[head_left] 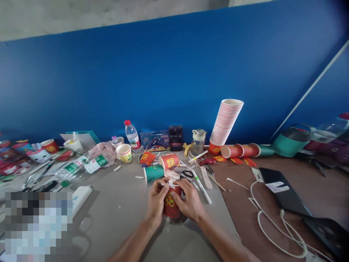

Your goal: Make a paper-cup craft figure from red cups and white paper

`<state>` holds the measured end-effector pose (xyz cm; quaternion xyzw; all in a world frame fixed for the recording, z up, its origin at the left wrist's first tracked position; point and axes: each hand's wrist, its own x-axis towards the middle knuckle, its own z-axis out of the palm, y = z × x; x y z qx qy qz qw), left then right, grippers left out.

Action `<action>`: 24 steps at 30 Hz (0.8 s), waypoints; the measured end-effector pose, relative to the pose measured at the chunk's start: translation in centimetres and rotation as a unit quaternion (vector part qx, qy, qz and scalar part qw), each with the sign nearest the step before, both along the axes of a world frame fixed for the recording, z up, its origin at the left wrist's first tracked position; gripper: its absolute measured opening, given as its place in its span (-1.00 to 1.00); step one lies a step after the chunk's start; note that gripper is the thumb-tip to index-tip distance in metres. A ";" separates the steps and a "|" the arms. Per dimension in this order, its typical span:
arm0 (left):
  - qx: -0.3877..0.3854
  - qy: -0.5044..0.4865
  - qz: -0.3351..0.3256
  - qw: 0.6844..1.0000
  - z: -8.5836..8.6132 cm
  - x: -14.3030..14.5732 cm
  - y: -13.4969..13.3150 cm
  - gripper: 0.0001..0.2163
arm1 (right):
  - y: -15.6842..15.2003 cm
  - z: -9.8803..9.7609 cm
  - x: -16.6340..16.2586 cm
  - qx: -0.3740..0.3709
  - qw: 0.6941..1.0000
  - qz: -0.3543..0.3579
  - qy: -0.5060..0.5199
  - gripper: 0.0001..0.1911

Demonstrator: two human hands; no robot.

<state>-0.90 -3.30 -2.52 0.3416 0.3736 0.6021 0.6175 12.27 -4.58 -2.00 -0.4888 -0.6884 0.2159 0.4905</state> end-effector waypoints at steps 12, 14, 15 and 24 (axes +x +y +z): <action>-0.013 -0.029 -0.034 0.999 1.5 0.2 -0.8 -0.78 | 0.2 -0.7 -0.3 -0.021 0.999 -0.024 -0.017 -0.73; -0.020 -0.032 -0.040 0.998 1.6 0.3 -0.8 -0.77 | 0.2 -0.6 -0.3 -0.016 1.000 -0.024 -0.012 -0.76; -0.024 -0.029 -0.038 0.999 1.6 0.3 -0.8 -0.76 | 0.2 -0.6 -0.3 -0.011 1.000 -0.023 -0.011 -0.77; -0.046 -0.002 0.001 0.999 0.6 0.4 -0.2 -0.73 | 0.0 -0.3 -0.3 -0.001 1.000 -0.021 -0.020 -0.76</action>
